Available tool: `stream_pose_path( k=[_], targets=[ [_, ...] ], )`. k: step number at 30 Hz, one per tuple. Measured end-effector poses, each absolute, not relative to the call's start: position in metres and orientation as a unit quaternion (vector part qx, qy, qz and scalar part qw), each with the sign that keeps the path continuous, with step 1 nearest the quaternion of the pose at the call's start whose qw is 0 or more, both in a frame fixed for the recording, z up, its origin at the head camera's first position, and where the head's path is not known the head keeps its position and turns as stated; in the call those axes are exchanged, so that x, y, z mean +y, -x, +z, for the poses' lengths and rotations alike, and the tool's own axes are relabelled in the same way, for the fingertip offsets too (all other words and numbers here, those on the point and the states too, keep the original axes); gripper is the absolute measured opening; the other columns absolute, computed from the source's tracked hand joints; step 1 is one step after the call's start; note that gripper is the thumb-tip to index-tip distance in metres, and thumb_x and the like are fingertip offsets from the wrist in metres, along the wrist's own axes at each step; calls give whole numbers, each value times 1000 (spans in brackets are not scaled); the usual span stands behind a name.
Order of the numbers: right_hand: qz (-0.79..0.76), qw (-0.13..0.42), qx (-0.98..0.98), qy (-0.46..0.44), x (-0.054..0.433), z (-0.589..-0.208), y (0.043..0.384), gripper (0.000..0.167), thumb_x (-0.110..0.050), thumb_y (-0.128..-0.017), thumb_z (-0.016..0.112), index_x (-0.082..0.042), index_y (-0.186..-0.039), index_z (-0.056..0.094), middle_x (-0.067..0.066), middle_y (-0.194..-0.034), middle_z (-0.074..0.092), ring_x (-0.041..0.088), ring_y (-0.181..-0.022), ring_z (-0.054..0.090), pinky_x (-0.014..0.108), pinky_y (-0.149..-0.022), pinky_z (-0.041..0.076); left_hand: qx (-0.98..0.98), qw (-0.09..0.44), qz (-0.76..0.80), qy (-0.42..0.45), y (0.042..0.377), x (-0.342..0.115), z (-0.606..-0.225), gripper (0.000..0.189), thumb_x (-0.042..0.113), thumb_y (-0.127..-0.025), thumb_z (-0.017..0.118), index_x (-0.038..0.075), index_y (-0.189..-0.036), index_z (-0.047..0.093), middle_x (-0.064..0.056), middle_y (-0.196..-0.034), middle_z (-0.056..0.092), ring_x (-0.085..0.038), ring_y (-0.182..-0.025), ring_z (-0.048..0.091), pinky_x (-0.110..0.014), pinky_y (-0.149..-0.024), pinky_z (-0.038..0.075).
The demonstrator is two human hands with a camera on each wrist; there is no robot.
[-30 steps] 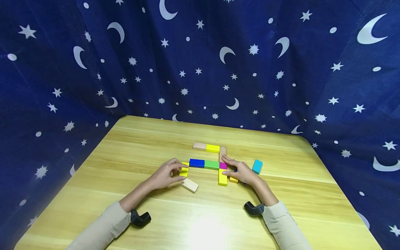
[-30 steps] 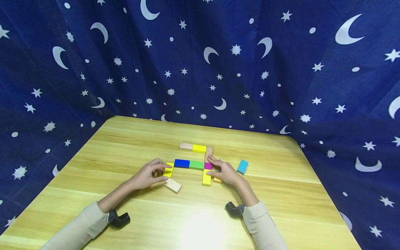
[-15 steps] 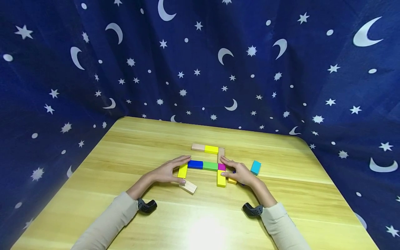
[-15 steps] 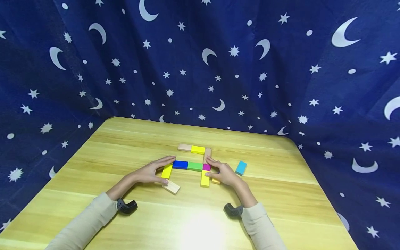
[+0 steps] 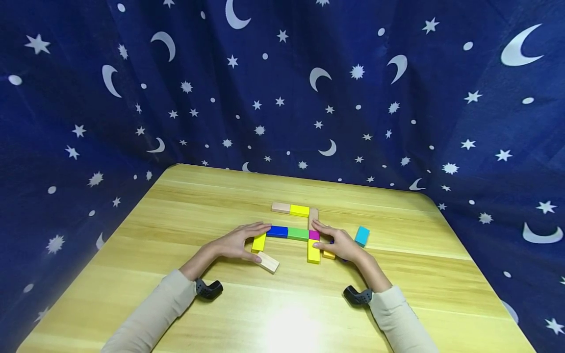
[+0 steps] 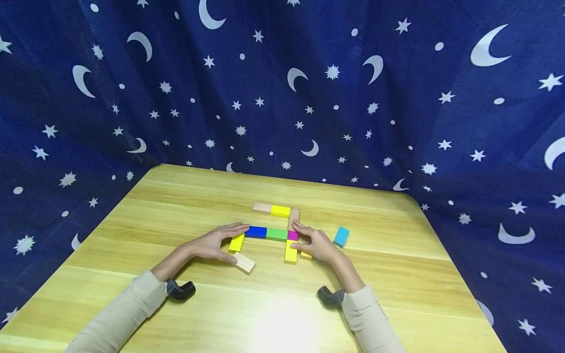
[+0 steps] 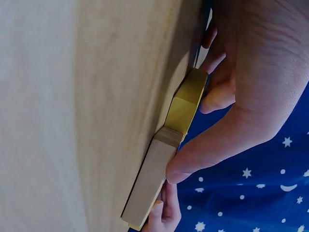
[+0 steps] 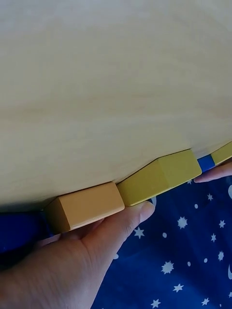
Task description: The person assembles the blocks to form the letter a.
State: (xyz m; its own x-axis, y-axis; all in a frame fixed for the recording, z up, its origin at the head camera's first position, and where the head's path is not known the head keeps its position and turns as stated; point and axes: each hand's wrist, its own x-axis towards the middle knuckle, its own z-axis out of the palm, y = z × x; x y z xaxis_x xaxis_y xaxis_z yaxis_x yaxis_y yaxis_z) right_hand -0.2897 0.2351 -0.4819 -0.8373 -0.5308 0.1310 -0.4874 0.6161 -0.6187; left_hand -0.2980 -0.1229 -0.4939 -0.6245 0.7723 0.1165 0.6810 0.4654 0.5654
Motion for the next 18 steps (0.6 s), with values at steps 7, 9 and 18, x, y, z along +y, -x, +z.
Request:
stream_pose_path(
  k=[7, 9, 18],
  targets=[
    [-335, 24, 898, 283, 235, -481, 290, 67, -39, -83, 67, -14, -139, 43, 5, -144, 36, 28, -130, 33, 46, -103, 29, 851, 76, 292, -430, 299, -122, -496, 95, 63, -74, 62, 18, -148, 24, 0, -152, 18, -25, -138, 12, -57, -105, 12],
    [-337, 20, 897, 284, 235, -481, 290, 67, -38, -82, 68, -14, -139, 44, 5, -144, 36, 27, -130, 34, 46, -103, 30, 853, 77, 290, -426, 299, -122, -496, 95, 65, -74, 62, 19, -148, 24, 2, -152, 17, -24, -139, 12, -56, -106, 12],
    [-327, 3, 901, 285, 233, -481, 291, 67, -41, -81, 69, -14, -137, 46, 5, -142, 39, 26, -128, 37, 44, -102, 32, 858, 77, 291, -416, 300, -122, -498, 95, 67, -73, 60, 22, -147, 25, 3, -152, 18, -21, -138, 12, -56, -106, 12]
  ],
)
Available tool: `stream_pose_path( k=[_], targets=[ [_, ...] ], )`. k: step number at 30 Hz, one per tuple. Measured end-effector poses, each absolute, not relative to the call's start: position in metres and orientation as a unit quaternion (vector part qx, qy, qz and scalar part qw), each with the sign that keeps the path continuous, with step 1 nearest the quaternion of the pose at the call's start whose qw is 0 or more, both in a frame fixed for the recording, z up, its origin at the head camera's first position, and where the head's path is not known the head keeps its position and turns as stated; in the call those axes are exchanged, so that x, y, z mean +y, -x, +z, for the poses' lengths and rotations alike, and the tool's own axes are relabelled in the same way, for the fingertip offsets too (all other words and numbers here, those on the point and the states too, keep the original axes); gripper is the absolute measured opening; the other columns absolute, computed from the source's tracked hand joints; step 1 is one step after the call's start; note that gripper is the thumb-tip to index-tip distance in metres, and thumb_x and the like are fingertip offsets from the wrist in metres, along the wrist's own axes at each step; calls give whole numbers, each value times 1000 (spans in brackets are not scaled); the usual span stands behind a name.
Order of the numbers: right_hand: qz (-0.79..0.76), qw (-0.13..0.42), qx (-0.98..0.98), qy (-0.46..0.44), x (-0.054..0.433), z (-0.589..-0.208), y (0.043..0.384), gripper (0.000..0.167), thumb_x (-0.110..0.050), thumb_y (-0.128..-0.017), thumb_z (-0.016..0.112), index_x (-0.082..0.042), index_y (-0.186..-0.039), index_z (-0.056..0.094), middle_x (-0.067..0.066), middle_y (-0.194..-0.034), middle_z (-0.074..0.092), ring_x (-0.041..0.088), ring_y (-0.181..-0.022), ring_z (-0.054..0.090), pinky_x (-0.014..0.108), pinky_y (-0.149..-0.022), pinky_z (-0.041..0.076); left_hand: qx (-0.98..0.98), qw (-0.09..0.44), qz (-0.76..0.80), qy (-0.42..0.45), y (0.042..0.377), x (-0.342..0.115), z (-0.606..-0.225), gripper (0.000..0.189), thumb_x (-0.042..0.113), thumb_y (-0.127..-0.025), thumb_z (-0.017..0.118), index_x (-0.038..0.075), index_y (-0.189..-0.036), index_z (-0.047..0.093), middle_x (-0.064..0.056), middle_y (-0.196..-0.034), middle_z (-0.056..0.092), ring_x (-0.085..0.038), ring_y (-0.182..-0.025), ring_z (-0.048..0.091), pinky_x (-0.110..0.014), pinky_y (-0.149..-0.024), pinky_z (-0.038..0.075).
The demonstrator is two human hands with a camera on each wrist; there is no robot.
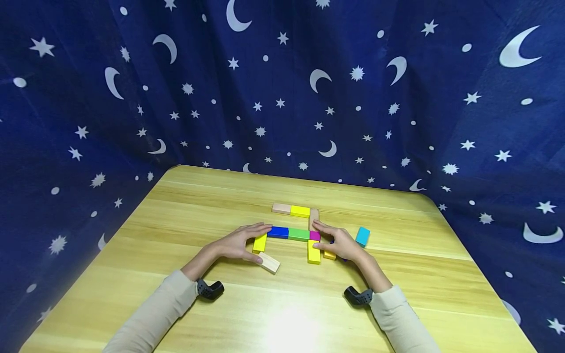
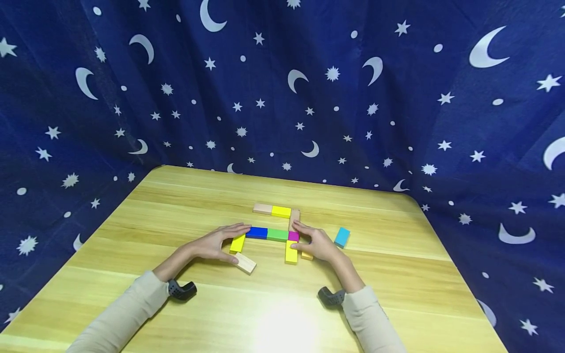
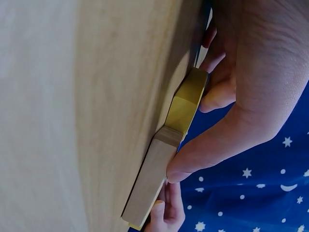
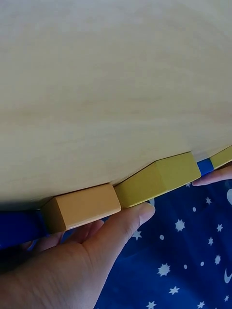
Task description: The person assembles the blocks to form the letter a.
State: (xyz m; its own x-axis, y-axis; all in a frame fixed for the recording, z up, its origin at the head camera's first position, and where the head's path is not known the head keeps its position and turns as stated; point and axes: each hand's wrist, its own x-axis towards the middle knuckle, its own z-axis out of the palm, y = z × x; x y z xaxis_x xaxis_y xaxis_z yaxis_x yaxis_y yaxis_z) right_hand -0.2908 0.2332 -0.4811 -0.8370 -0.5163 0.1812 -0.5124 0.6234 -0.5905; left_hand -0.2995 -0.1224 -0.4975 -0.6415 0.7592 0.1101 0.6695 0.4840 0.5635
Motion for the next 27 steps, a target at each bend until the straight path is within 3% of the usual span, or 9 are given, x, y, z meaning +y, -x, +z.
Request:
stream_pose_path(
  k=[27],
  targets=[
    [-330, 33, 896, 297, 234, -475, 288, 64, -39, -85, 64, -10, -138, 43, 7, -145, 34, 28, -130, 32, 46, -103, 30, 857, 79, 286, -421, 298, -122, -496, 94, 66, -74, 60, 21, -148, 24, 4, -152, 17, -23, -138, 13, -56, -106, 12]
  ],
)
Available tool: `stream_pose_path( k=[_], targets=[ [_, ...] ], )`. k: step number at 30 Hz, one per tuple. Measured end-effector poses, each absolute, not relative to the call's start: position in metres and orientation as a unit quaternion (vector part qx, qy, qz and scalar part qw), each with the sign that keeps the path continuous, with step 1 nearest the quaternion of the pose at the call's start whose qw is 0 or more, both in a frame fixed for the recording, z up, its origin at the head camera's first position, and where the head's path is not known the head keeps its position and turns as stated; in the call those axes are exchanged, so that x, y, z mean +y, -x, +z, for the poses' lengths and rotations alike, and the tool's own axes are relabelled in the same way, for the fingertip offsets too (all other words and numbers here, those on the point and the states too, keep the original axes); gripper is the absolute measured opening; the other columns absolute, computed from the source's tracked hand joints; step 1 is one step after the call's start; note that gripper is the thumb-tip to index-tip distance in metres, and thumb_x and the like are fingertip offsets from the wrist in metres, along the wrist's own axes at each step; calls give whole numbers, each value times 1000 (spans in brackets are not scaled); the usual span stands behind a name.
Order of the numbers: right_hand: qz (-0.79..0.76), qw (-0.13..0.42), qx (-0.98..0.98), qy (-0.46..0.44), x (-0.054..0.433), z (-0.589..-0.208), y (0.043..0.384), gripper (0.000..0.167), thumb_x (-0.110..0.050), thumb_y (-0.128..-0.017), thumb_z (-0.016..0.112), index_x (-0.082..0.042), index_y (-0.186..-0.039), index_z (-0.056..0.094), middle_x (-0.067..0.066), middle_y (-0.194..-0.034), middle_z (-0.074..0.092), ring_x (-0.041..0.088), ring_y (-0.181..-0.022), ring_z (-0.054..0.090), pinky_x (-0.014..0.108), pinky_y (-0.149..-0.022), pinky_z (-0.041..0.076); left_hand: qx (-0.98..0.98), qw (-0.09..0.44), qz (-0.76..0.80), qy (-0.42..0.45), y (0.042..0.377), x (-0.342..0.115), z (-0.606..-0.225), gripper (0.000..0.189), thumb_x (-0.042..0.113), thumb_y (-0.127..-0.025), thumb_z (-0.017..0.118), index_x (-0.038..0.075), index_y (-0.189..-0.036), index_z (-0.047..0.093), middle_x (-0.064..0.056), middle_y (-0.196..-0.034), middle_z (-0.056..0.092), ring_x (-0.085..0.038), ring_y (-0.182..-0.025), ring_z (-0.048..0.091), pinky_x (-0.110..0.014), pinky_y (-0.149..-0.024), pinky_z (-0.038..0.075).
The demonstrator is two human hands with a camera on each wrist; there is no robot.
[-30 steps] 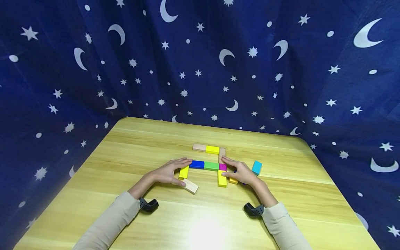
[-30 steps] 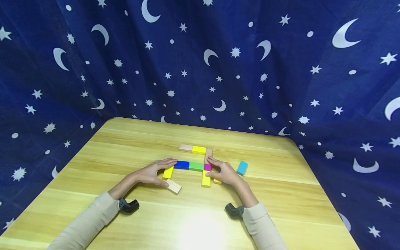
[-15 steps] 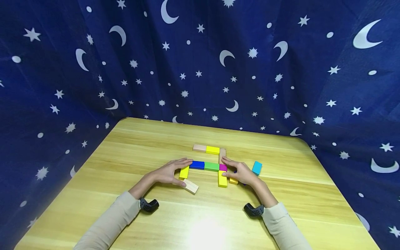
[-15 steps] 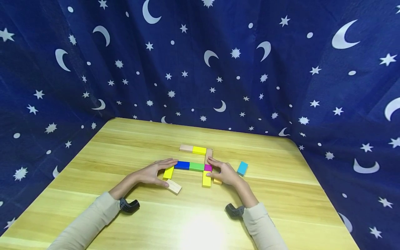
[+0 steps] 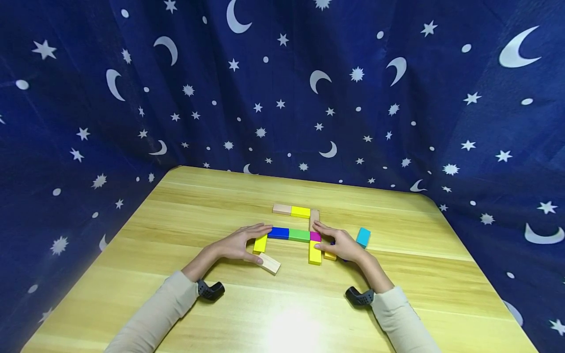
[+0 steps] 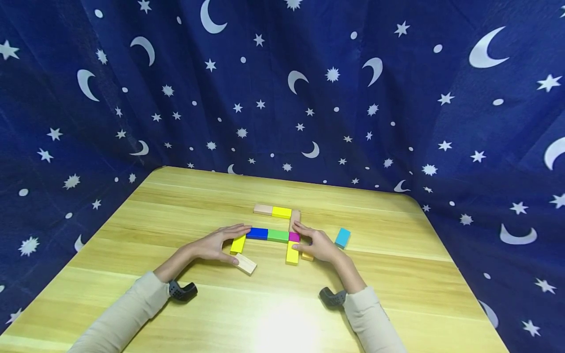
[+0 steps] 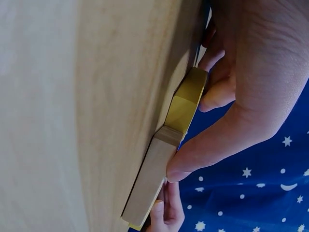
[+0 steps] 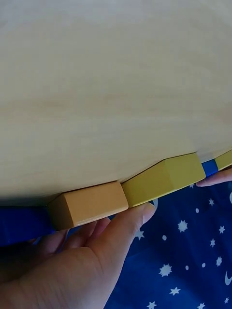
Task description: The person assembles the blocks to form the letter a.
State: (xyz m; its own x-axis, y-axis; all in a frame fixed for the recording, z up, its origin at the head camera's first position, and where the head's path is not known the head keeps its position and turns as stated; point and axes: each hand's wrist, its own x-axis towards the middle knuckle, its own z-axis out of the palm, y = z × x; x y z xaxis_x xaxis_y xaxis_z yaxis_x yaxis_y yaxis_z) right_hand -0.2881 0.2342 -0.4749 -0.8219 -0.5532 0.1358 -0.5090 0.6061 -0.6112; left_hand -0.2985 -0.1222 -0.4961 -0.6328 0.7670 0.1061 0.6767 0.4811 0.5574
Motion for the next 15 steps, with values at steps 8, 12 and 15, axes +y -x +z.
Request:
stream_pose_path(
  k=[8, 12, 15],
  targets=[
    [-331, 30, 894, 300, 234, -475, 288, 64, -40, -85, 64, -10, -138, 44, 7, -145, 34, 28, -130, 32, 46, -103, 30, 858, 78, 285, -419, 299, -122, -497, 95, 66, -73, 60, 22, -148, 23, 3, -152, 18, -23, -138, 14, -56, -106, 13],
    [-332, 28, 895, 298, 234, -475, 288, 63, -39, -85, 64, -11, -138, 45, 6, -145, 34, 28, -130, 32, 46, -103, 30, 857, 77, 286, -421, 298, -123, -496, 95, 65, -73, 61, 20, -148, 24, 3, -152, 18, -23, -138, 14, -57, -105, 14],
    [-333, 24, 894, 300, 233, -475, 288, 62, -37, -85, 66, -9, -137, 46, 7, -145, 35, 29, -130, 33, 47, -103, 30, 857, 78, 289, -420, 298, -123, -496, 95, 65, -73, 62, 20, -148, 24, 4, -152, 18, -24, -138, 14, -57, -105, 14]
  ],
)
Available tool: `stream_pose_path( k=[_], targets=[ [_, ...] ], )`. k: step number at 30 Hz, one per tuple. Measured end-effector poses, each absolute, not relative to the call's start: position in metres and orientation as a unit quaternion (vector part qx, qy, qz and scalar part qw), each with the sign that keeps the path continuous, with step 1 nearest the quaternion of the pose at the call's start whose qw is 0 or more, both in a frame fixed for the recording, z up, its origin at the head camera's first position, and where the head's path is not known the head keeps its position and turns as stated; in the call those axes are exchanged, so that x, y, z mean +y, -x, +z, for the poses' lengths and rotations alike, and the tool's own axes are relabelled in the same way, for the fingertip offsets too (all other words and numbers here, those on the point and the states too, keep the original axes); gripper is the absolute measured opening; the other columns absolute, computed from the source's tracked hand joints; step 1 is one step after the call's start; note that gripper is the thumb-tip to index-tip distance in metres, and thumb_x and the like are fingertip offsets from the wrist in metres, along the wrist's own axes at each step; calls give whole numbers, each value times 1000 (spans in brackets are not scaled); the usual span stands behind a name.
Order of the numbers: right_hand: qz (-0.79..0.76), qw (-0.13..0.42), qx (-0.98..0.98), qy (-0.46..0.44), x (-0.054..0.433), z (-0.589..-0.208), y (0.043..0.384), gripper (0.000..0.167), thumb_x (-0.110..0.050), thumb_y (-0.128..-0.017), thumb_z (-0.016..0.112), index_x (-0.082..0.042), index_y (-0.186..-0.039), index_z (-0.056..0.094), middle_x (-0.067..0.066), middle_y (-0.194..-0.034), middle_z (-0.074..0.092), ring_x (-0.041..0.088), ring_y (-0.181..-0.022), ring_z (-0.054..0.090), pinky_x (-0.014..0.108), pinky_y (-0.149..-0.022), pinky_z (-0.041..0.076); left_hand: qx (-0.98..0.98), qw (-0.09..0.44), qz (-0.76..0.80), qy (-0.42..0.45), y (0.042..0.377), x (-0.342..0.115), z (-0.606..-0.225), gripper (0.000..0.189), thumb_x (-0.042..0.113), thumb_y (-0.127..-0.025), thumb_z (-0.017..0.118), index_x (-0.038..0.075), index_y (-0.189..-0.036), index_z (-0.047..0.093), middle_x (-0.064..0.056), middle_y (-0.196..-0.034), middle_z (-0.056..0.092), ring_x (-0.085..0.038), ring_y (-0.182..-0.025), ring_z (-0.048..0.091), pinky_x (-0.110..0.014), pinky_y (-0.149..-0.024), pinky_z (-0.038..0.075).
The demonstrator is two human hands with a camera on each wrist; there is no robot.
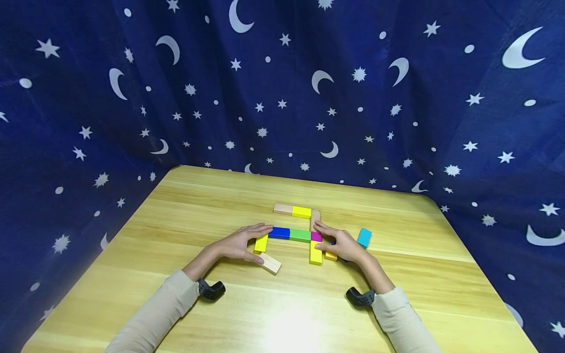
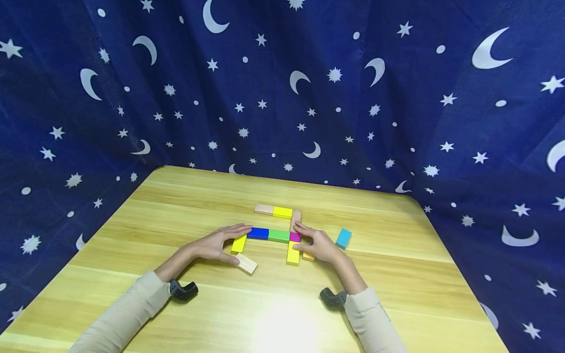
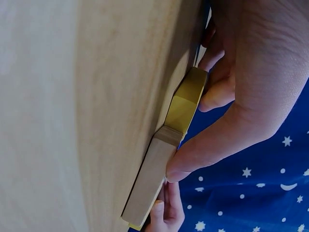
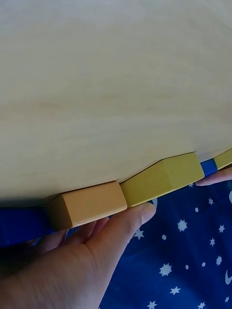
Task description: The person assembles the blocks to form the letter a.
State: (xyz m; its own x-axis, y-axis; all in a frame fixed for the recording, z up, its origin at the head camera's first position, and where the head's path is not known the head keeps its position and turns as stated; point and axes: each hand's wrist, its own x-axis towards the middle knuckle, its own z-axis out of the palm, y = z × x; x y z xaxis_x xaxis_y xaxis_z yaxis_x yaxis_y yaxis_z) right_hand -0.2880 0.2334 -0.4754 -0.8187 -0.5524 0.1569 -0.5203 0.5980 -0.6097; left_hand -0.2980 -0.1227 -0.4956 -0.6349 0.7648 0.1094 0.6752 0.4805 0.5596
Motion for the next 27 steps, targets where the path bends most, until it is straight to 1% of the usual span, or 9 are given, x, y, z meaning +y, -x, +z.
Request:
stream_pose_path(
  k=[4, 14, 23, 27],
  targets=[
    [-333, 21, 893, 302, 233, -475, 288, 62, -35, -85, 66, -8, -136, 46, 8, -144, 35, 29, -130, 33, 46, -103, 30, 857, 79, 290, -418, 298, -123, -495, 96, 66, -72, 62, 20, -148, 24, 6, -152, 17, -23, -138, 14, -56, -105, 13],
    [-341, 21, 891, 300, 233, -475, 288, 61, -35, -86, 65, -9, -137, 45, 9, -144, 36, 29, -130, 32, 47, -102, 30, 855, 78, 296, -419, 297, -123, -495, 94, 63, -73, 64, 20, -147, 26, 4, -152, 18, -26, -138, 15, -59, -104, 13],
    [-354, 6, 893, 278, 235, -479, 291, 47, -30, -93, 56, -11, -135, 49, 5, -141, 41, 26, -129, 35, 47, -103, 30, 856, 80, 294, -417, 297, -123, -495, 94, 64, -73, 63, 21, -147, 25, 5, -152, 17, -25, -138, 14, -57, -105, 13],
    [-352, -17, 893, 279, 234, -482, 293, 42, -29, -94, 55, -11, -132, 53, 6, -139, 44, 26, -128, 38, 47, -102, 32, 858, 83, 291, -415, 297, -123, -494, 95, 66, -72, 61, 21, -148, 24, 6, -152, 17, -25, -138, 14, -57, -106, 12]
  ],
)
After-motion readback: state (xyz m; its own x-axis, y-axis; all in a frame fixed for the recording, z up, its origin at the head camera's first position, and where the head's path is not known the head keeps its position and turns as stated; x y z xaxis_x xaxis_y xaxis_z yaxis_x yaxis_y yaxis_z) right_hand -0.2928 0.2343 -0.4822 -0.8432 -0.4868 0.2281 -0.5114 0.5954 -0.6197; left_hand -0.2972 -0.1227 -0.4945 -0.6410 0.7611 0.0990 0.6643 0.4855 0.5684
